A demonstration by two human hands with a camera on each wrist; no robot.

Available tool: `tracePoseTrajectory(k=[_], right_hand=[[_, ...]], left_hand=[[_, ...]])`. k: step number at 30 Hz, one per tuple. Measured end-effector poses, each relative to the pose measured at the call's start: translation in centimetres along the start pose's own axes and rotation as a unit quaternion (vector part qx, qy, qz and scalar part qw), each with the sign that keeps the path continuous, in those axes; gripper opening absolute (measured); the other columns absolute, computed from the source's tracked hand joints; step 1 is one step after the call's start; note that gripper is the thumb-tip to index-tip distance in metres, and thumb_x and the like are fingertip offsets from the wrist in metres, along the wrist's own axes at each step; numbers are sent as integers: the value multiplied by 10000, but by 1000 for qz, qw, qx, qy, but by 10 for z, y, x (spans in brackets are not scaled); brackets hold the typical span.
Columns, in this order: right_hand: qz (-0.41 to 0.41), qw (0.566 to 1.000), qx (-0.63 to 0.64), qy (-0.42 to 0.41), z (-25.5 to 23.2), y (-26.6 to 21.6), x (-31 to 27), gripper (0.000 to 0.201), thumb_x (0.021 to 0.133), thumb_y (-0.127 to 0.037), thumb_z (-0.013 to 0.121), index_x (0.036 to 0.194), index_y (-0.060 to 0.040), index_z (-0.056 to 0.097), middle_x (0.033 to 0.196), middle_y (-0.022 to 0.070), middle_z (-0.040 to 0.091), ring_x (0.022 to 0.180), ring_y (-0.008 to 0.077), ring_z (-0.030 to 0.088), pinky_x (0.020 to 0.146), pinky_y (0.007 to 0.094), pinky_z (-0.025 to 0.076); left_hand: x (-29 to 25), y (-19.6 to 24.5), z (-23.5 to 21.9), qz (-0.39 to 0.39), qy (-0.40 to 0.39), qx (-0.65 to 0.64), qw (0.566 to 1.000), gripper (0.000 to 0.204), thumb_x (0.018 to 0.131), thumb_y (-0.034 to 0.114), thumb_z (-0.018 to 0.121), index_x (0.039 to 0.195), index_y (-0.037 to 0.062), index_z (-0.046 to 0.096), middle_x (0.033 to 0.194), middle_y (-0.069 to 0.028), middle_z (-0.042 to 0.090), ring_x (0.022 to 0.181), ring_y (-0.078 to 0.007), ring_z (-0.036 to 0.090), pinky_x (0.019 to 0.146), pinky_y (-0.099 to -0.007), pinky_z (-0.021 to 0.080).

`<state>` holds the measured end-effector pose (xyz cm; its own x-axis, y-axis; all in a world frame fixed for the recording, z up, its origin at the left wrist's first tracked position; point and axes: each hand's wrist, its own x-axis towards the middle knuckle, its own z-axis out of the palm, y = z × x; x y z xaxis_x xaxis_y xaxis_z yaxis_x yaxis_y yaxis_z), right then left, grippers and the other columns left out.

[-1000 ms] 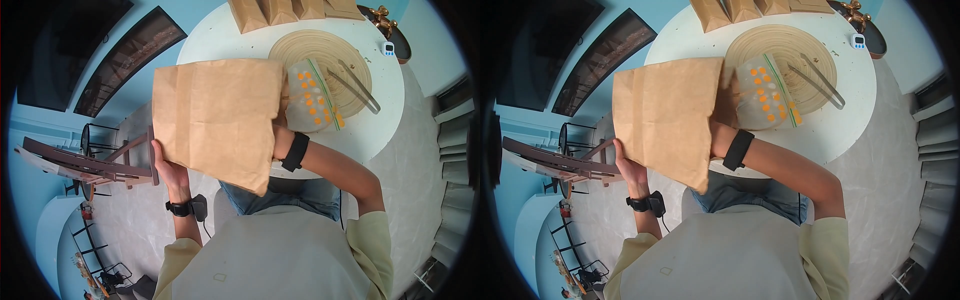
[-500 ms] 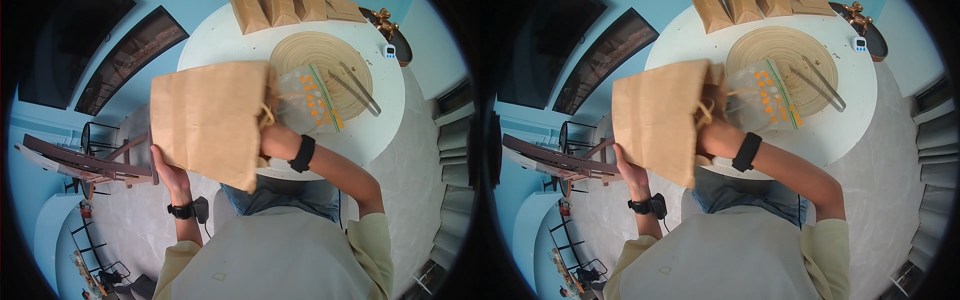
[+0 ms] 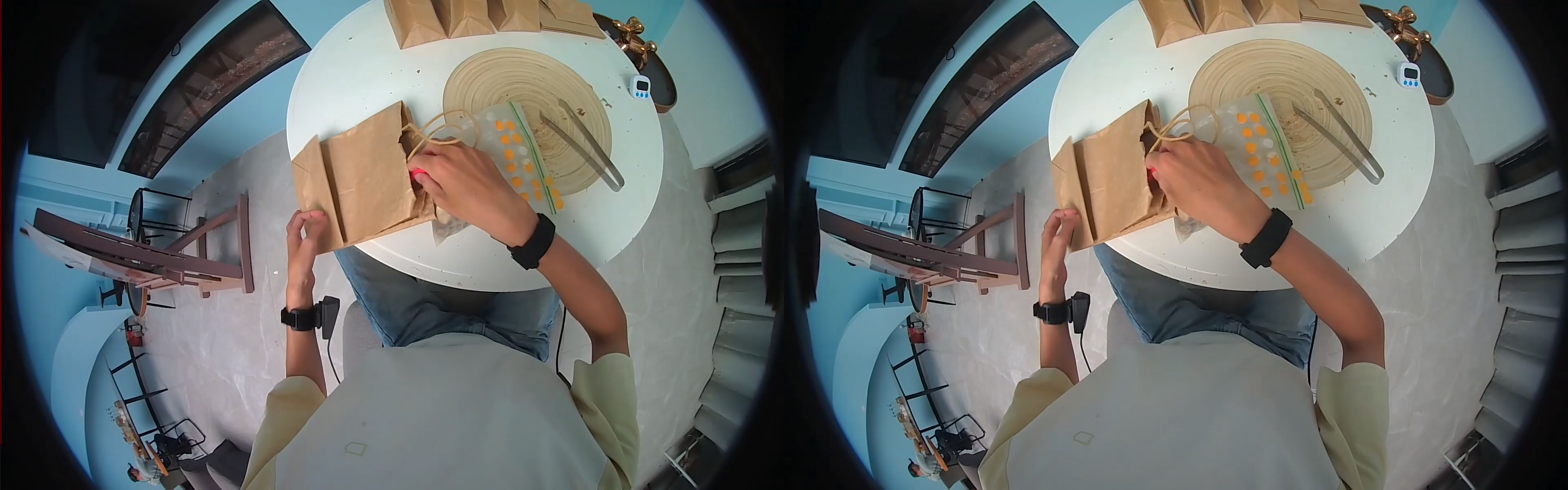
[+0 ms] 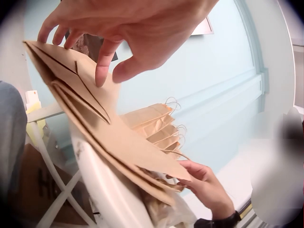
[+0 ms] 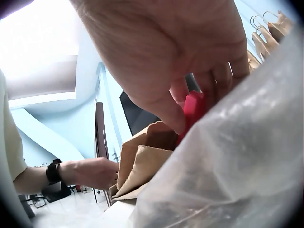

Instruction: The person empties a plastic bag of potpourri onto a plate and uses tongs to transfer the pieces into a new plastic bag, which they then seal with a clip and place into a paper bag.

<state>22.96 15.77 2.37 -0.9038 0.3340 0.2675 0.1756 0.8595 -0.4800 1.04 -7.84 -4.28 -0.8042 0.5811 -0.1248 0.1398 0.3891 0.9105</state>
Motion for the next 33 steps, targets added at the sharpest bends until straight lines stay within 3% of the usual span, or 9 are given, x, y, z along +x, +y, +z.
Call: tracePoseTrajectory(k=[5,19,21,23,25,26,27,29,33], right_hand=[[16,998,-33,44,-6,1,-11,161,877,-108,586,1004,-56,670,972,95,644,930,286,615,790,399,513],[44,992,34,115,-10,-8,-63,122,894,-157,612,958,-74,673,880,63,608,814,248,569,707,371,497],[40,991,43,119,-9,-8,-64,120,891,-153,616,958,-71,672,887,64,611,815,248,567,717,372,496],[42,991,37,119,-8,-8,-64,118,884,-143,626,963,-68,673,892,64,611,823,248,566,741,377,491],[40,991,39,121,-8,-7,-65,118,884,-141,627,964,-67,672,895,66,611,826,250,566,749,380,488],[40,991,41,122,-8,-6,-66,118,884,-138,628,965,-65,672,899,67,610,830,252,565,757,384,484],[40,991,41,122,-7,-6,-67,118,884,-138,628,965,-65,672,899,67,610,830,252,565,757,384,484],[39,990,49,129,-7,-4,-69,119,884,-136,629,972,-64,663,903,68,608,835,257,564,755,385,483],[42,991,49,120,-11,-4,-70,122,887,-135,629,984,-66,654,906,67,606,841,262,562,759,388,480]], left_hand=[[4,1,3,-52,76,53,994,645,841,243,758,1316,-2,396,1074,-134,568,938,-196,609,791,-300,516],[54,-34,-58,-49,38,-343,937,322,954,148,548,1253,46,490,1200,-85,597,1082,-193,602,936,-315,488],[55,-24,-24,-6,166,-302,939,367,933,96,588,1288,69,497,1194,-85,582,1099,-198,571,946,-332,465],[54,-7,-10,-2,134,-299,945,387,922,102,613,1301,108,538,1261,-107,523,1126,-211,541,985,-352,431],[63,1,-3,67,7,-87,994,369,916,136,623,1283,133,581,1335,-174,465,1195,-275,508,1037,-405,382],[58,18,10,67,104,174,977,397,905,164,637,1296,133,576,1374,-226,449,1293,-318,431,1091,-434,311],[62,9,12,67,104,174,977,397,905,164,637,1296,133,576,1374,-226,449,1293,-318,431,1091,-434,311],[71,-11,18,309,196,432,825,415,931,229,603,1326,115,553,1421,-230,416,1363,-361,339,1129,-457,250],[65,3,25,254,5,301,919,468,967,366,511,1365,119,521,1445,-184,405,1377,-375,308,1140,-494,213]])
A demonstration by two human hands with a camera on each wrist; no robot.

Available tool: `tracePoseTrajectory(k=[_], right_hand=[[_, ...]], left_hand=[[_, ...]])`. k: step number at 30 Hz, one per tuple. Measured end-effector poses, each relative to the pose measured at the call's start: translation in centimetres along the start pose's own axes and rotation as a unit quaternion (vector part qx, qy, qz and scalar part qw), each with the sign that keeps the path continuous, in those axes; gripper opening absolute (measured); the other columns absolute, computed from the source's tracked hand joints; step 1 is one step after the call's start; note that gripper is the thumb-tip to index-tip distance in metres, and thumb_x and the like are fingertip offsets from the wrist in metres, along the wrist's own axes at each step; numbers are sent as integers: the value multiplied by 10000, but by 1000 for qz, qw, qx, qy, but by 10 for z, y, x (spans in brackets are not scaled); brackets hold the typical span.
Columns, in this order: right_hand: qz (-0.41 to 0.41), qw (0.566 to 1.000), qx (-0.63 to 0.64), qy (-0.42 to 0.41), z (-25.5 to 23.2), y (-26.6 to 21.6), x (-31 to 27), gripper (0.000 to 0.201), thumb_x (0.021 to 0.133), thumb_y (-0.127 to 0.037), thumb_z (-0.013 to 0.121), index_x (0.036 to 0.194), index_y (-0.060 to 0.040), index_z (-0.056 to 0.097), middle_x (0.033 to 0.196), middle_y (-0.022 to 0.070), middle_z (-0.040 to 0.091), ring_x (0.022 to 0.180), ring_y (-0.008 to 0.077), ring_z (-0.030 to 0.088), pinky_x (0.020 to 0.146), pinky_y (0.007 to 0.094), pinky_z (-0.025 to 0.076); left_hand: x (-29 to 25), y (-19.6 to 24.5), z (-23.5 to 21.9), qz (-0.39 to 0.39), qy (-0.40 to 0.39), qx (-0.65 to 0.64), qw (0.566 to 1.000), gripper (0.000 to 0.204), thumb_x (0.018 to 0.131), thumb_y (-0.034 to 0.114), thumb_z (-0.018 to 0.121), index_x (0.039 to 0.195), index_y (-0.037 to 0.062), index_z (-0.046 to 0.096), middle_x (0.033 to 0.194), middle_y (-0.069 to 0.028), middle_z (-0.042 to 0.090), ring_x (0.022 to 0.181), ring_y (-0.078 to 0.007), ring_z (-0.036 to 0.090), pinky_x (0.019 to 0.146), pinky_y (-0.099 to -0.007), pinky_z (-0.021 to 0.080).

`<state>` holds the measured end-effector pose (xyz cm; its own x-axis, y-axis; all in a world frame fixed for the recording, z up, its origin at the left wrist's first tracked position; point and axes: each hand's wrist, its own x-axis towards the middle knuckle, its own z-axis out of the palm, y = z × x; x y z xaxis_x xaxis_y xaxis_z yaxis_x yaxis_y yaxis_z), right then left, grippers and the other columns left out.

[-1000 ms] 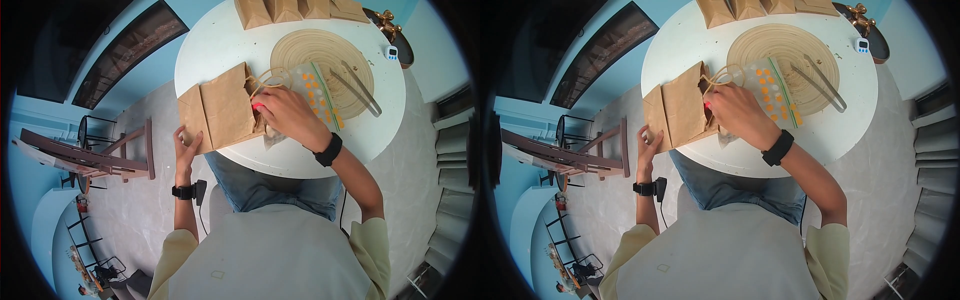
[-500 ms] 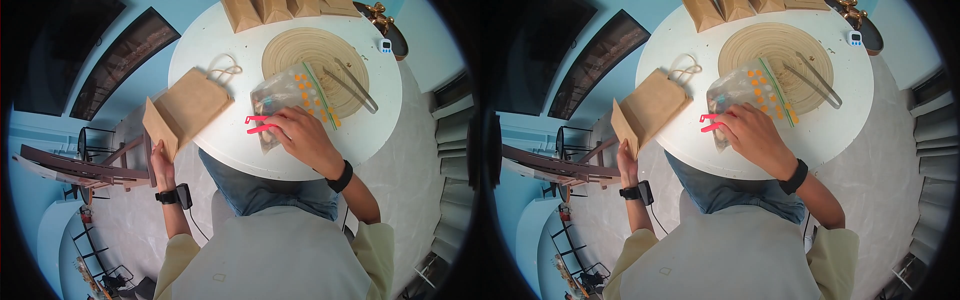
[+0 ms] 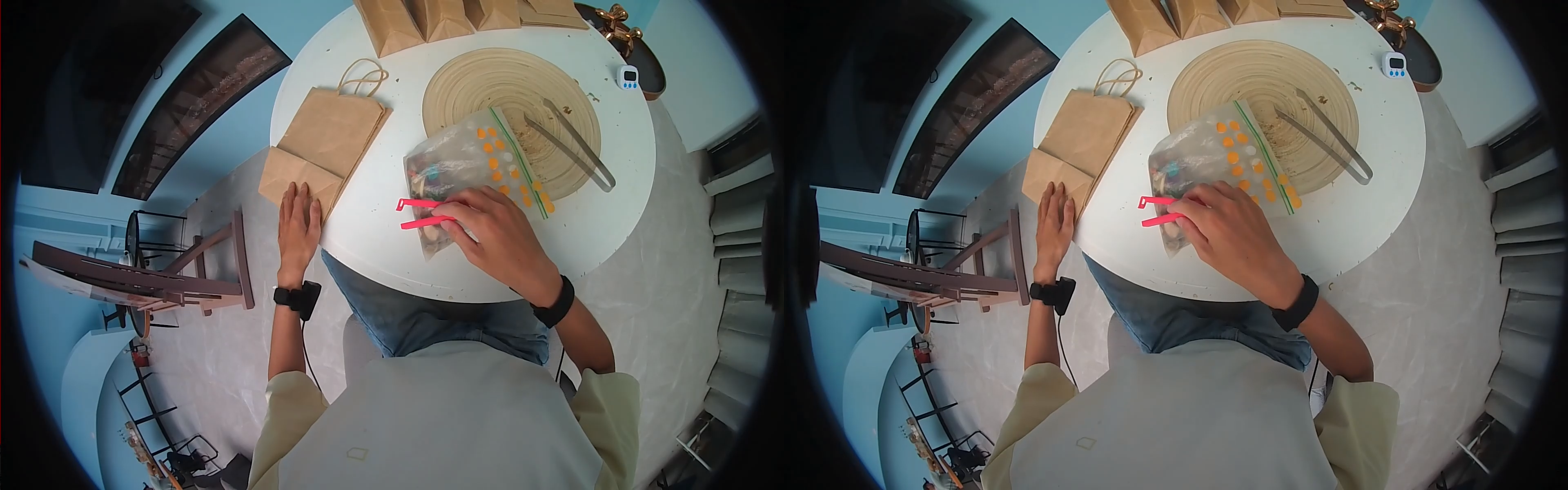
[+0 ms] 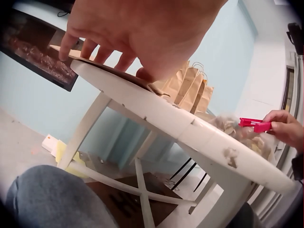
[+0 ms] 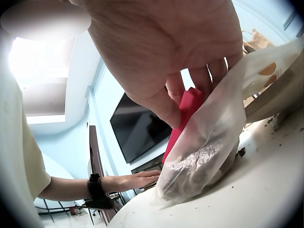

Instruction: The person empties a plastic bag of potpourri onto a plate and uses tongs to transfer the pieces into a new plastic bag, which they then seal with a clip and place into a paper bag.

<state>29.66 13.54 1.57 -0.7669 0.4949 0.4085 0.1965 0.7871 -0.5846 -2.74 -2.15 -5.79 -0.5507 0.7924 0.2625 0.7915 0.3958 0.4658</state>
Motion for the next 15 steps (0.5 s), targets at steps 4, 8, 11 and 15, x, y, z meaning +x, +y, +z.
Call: tracePoseTrajectory(k=[4,8,11,15], right_hand=[[-1,1000,7,-3,1,2,-1,116,890,-127,622,987,-71,651,913,63,607,845,260,562,772,389,471],[-3,1000,13,2,1,4,-2,106,893,-122,614,980,-75,652,915,60,608,849,253,564,780,385,464],[-10,1000,2,-6,-2,5,-2,103,898,-123,609,978,-77,655,919,55,610,853,248,565,787,381,458],[-2,1000,0,-4,-5,1,-2,100,897,-124,608,971,-80,659,927,51,612,856,242,566,797,379,450]], left_hand=[[10,9,-8,-43,-59,165,984,572,977,510,376,1400,142,488,1436,-175,407,1352,-392,330,1140,-526,179],[48,13,-8,-116,-111,203,966,571,955,537,417,1410,199,485,1414,-189,387,1322,-382,329,1150,-472,162],[80,0,-2,-108,-145,152,972,586,940,566,430,1421,234,474,1410,-222,361,1310,-388,317,1146,-469,169],[116,-17,23,-48,-112,140,983,612,933,596,421,1436,249,453,1428,-253,329,1343,-396,279,1143,-466,175]])
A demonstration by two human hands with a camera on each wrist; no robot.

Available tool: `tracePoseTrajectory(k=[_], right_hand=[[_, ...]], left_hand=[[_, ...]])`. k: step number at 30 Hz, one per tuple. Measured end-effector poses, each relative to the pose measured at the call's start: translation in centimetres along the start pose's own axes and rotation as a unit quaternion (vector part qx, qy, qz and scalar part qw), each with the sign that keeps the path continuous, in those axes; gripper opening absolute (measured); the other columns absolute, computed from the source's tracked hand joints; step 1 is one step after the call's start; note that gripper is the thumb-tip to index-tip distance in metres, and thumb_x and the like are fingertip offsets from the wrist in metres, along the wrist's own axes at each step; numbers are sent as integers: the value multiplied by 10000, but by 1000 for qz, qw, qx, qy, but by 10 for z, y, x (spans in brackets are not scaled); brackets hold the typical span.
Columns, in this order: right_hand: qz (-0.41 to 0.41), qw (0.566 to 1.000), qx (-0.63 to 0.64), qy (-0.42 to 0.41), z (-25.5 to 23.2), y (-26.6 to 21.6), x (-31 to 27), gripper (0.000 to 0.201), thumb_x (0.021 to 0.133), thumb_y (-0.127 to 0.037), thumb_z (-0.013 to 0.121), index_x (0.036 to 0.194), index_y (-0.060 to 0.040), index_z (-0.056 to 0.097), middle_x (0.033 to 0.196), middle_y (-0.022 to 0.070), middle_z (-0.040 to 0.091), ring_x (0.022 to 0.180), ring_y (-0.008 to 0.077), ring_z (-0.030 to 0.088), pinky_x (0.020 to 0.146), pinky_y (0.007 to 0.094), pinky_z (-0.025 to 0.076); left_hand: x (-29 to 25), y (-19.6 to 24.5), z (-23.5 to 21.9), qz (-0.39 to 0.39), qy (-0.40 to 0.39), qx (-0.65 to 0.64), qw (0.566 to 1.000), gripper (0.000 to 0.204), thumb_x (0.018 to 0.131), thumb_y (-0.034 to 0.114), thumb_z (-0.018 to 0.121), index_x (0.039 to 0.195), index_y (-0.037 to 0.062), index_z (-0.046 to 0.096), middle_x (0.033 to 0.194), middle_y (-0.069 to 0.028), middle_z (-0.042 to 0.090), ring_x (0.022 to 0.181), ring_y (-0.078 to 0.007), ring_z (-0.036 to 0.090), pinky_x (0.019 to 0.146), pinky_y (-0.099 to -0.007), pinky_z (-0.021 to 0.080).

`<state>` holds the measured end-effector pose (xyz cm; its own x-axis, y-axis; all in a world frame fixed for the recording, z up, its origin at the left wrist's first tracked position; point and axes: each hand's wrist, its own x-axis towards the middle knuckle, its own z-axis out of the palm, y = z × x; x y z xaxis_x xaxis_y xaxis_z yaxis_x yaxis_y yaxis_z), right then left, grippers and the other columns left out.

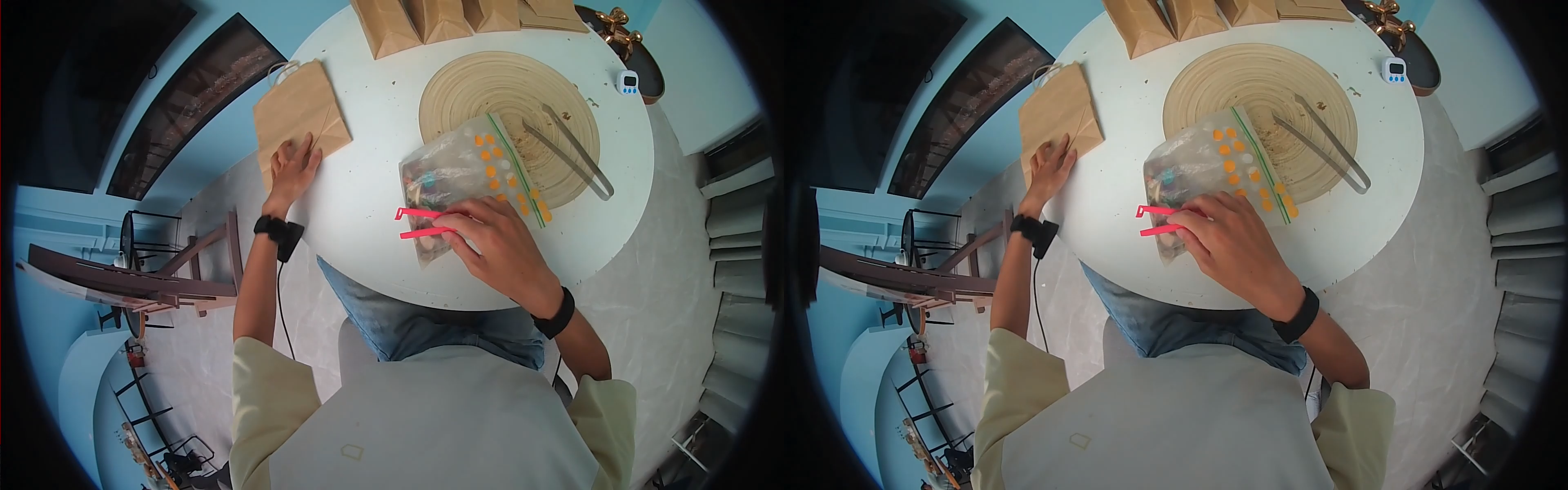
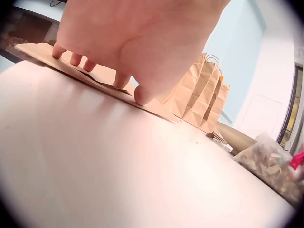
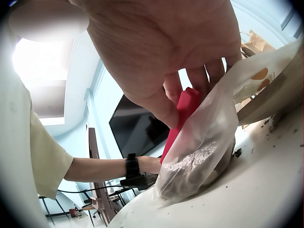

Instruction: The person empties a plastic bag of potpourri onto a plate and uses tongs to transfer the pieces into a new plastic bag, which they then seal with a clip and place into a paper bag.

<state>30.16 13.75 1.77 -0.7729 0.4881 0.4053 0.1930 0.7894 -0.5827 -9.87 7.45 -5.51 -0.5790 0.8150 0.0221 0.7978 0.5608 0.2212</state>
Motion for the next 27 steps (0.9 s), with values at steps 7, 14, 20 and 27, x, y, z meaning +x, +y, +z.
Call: tracePoseTrajectory(k=[7,14,20,27], right_hand=[[4,1000,12,-17,-10,-7,9,111,878,-140,634,977,-101,668,940,48,622,872,243,577,799,386,447],[-28,997,-4,-76,-30,3,64,132,887,-146,613,990,-97,679,937,85,636,866,275,594,778,391,460],[-41,989,-96,-107,-2,41,149,245,889,-227,617,1050,-51,672,856,145,648,821,331,613,759,402,482],[-48,939,-264,-216,34,48,163,281,900,-275,598,953,-4,655,747,146,621,812,308,591,797,420,447]], left_hand=[[77,8,11,38,-46,56,997,661,926,659,332,1471,288,386,1493,-241,278,1393,-413,224,1149,-480,164],[112,17,15,39,-46,61,996,705,886,726,304,1481,349,343,1540,-183,242,1404,-447,188,1152,-510,194],[114,24,12,33,-42,57,997,658,903,682,307,1479,366,339,1541,-140,257,1416,-382,192,1159,-499,185],[109,25,14,39,0,78,996,605,933,629,303,1474,362,356,1527,-114,288,1418,-332,197,1162,-466,164]])
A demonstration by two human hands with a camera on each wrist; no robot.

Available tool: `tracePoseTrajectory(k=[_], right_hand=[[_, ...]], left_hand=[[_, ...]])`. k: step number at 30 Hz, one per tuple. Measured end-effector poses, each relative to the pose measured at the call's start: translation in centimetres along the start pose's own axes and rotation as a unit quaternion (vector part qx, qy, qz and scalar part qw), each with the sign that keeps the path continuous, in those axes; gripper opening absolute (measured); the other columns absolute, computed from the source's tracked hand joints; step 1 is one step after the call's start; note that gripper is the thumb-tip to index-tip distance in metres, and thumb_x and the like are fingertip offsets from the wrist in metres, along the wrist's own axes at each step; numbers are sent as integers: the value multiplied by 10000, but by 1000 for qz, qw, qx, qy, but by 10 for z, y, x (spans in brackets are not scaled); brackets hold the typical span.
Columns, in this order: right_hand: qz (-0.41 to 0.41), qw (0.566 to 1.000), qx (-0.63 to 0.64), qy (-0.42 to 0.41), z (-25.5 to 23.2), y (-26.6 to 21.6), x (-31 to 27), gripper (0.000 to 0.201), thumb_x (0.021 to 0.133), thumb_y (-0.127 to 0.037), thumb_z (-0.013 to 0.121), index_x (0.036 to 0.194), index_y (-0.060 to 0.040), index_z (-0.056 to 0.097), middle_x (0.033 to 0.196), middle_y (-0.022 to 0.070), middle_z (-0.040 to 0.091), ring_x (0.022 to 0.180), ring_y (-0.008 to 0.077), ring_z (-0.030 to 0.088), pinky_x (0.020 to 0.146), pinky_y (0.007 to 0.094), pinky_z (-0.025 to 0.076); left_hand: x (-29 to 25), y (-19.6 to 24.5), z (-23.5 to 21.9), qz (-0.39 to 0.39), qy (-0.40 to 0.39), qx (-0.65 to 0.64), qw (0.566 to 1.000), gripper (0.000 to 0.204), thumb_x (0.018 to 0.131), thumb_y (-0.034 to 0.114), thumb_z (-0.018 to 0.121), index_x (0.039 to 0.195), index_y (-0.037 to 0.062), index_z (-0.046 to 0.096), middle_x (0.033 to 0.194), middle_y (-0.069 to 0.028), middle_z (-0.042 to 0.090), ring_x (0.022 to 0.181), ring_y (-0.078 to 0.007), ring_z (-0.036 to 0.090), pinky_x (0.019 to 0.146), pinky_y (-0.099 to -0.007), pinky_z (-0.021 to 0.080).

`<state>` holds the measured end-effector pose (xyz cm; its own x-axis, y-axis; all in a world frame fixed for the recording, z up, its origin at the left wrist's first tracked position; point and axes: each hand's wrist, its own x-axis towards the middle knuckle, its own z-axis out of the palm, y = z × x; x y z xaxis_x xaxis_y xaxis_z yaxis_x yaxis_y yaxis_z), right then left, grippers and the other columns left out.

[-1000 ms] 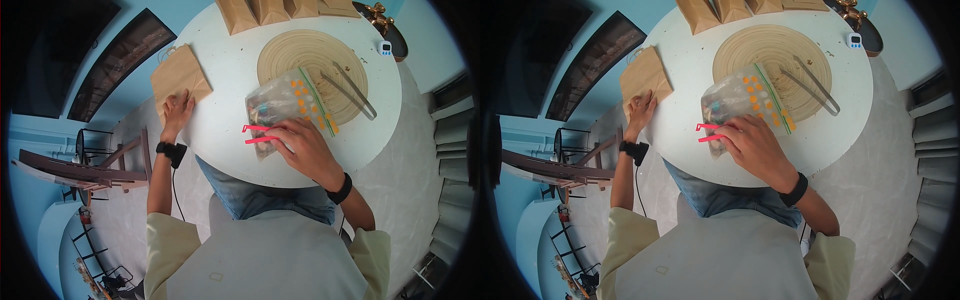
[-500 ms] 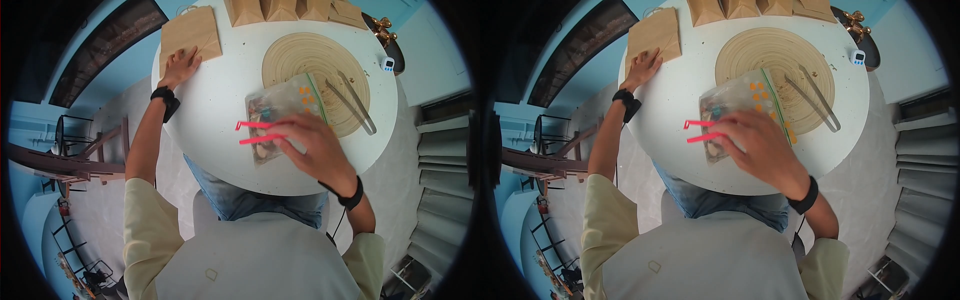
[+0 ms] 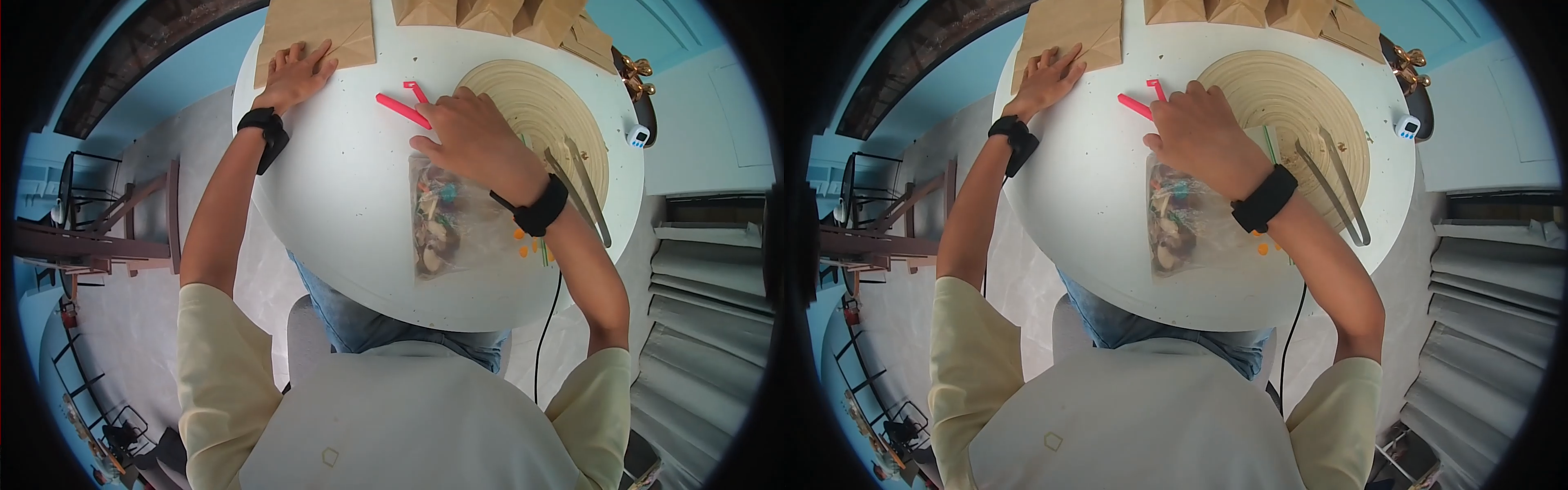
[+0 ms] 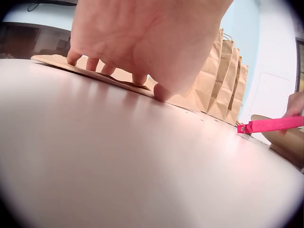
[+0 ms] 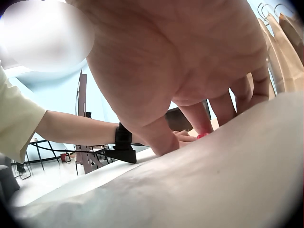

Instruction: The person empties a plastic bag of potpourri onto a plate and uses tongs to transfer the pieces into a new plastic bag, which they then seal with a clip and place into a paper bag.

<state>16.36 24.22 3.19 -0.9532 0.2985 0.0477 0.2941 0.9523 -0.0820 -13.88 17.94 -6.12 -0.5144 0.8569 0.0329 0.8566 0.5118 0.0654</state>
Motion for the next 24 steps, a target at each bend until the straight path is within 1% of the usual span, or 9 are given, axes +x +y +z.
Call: tracePoseTrajectory(k=[7,10,12,16,18,19,21,22,24], right_hand=[[3,998,-30,-56,-7,-5,2,262,901,-273,589,899,-22,667,750,124,623,860,286,577,821,404,414],[-12,999,-34,-16,-3,-4,-2,258,904,-260,581,975,-25,662,792,121,636,864,282,576,827,406,420],[-16,997,16,77,-6,-3,-12,275,912,-256,574,1062,-36,642,869,128,635,896,294,575,851,403,424],[3,986,64,157,-33,0,-64,262,873,-198,616,1067,-24,630,943,138,645,904,293,580,830,406,445],[72,977,85,182,-44,1,-99,324,884,-189,626,1158,-17,612,1025,146,648,945,318,586,857,404,457],[73,977,84,183,-45,2,-116,324,884,-189,626,1158,-17,612,1025,146,648,945,318,586,857,404,457],[177,966,88,169,-42,2,-146,362,893,-193,635,1205,-11,603,1062,161,650,960,322,596,841,399,479],[183,964,88,172,-39,2,-157,362,893,-193,635,1205,-11,603,1062,161,650,960,322,596,841,399,479],[295,937,126,136,-31,1,-178,360,905,-206,627,1206,-9,611,1049,166,657,939,315,606,802,398,495]], left_hand=[[-2,3,0,-8,-7,3,1000,605,937,633,296,1477,366,348,1524,-109,295,1418,-323,198,1165,-463,149],[-5,1,1,-8,-6,18,1000,609,930,644,294,1476,379,341,1531,-98,290,1429,-314,188,1153,-530,143],[-7,4,-2,-22,-18,34,999,623,916,665,291,1475,393,333,1541,-87,279,1441,-307,177,1128,-614,127],[-3,-2,4,-11,-12,14,1000,639,903,686,289,1473,399,331,1547,-84,272,1449,-306,169,1107,-666,110],[-5,-1,3,-12,-15,13,1000,644,901,691,273,1473,401,328,1553,-87,256,1447,-311,170,1114,-656,106],[-4,-2,4,-10,-13,13,1000,644,901,691,273,1473,401,328,1553,-87,256,1447,-311,170,1114,-656,106],[0,-6,7,-10,-15,1,1000,651,889,698,323,1463,392,358,1550,-104,250,1448,-323,168,1104,-660,124],[3,-9,3,-4,-13,3,1000,651,889,698,323,1463,392,358,1550,-104,250,1448,-323,168,1104,-660,124],[8,-15,-5,6,-44,-8,999,697,852,731,425,1442,360,416,1528,-141,278,1428,-365,223,1146,-546,191]])
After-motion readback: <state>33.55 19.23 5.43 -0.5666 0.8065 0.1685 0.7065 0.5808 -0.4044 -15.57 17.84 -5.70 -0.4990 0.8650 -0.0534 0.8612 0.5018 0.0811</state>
